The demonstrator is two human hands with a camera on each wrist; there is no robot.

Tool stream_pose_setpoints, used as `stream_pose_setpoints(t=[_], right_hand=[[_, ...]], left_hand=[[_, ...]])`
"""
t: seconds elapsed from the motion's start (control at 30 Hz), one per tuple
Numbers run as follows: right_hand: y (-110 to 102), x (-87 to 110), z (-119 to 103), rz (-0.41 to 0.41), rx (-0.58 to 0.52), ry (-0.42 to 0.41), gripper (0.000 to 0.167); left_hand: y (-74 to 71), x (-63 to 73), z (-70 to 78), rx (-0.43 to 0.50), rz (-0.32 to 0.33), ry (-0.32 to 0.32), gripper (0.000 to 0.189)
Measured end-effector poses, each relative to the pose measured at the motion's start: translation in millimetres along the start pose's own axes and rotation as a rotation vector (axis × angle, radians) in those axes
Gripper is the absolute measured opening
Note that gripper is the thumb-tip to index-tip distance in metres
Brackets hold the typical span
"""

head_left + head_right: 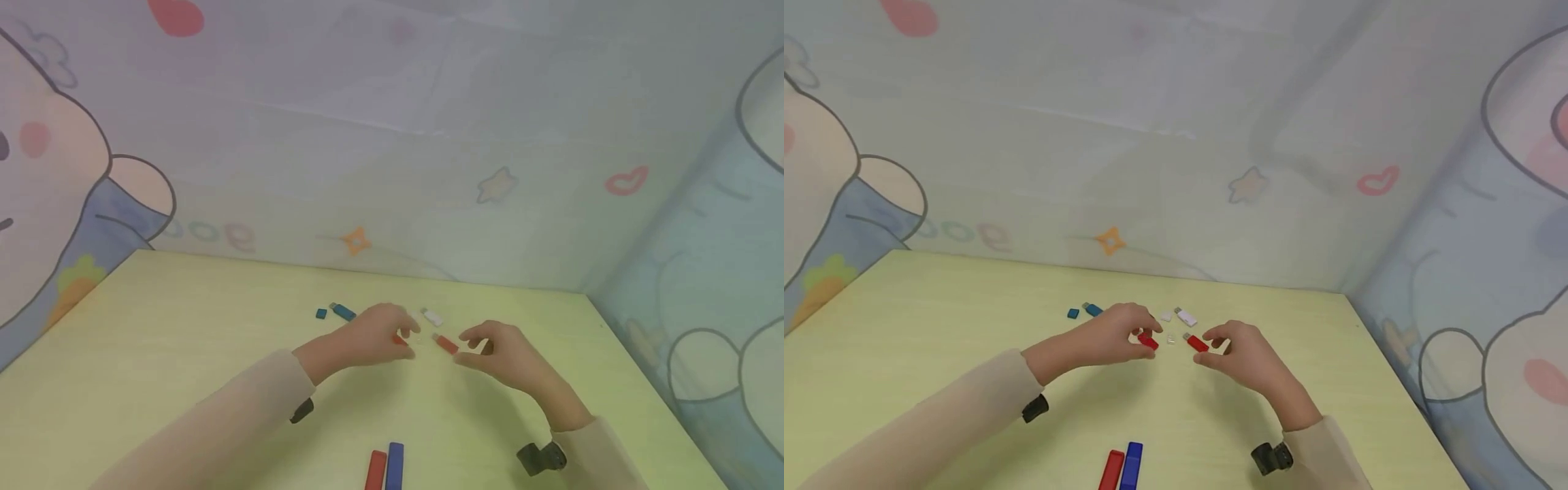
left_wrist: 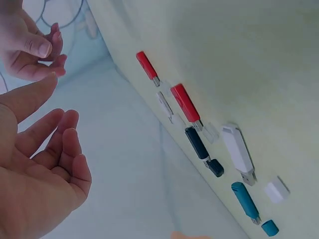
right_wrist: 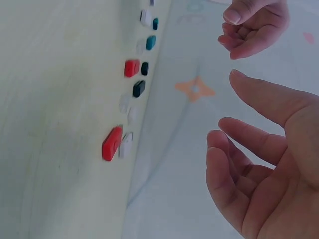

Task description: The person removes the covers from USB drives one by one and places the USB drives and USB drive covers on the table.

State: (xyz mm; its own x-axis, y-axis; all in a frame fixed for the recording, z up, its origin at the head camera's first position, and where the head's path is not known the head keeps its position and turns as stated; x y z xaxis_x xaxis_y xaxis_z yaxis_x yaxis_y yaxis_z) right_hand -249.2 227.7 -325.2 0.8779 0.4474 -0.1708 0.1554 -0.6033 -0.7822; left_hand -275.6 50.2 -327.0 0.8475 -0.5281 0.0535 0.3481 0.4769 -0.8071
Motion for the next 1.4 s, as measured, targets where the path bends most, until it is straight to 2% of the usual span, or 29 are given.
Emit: stream_pose_setpoints(t=[0.17, 0.3, 0.77, 1.17, 1.3, 1.4], right_hand=[[8, 10.4, -16, -0.011, -0.026, -0.061, 0.033], [18, 17.4, -28, -0.038, -0.028, -0.092, 0.034], [63, 41.3, -56, -0.179, -0.096, -0.082, 0.039], [106, 52.9, -49, -0.346, -0.148, 0.114, 0.034], [117, 55.0, -49, -0.367, -0.138, 0.126, 0.029], [123, 57.1, -47, -0.38, -0.14, 0.151, 0.027]], left_hand=[[5.8, 22.9, 5.6, -0.04, -0.044, 0.085, 0.032], [12.2, 35.2, 5.4, -0.058, -0.082, 0.128, 0.03], [40.6, 47.8, -9.4, -0.046, -0.256, 0.124, 0.028], [69.2, 51.6, -14.0, -0.02, -0.395, 0.089, 0.023], [74.8, 52.7, -13.5, -0.028, -0.418, 0.109, 0.021], [76.5, 53.5, -11.5, -0.043, -0.421, 0.149, 0.02]])
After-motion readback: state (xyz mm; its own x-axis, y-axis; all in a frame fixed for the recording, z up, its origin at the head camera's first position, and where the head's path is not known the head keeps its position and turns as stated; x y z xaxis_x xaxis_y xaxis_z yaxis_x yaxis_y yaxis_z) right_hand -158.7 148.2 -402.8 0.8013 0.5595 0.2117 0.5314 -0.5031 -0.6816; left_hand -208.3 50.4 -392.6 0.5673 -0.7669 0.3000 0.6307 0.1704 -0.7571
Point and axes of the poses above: each hand's wrist, its own x-axis away from the middle knuckle, its own y-axis out of the palm, z = x × y, the point moved 7 cm from there along -x, towards the middle knuckle, and after that the axes turned 13 degrees about -y, right-handed, at the moved point
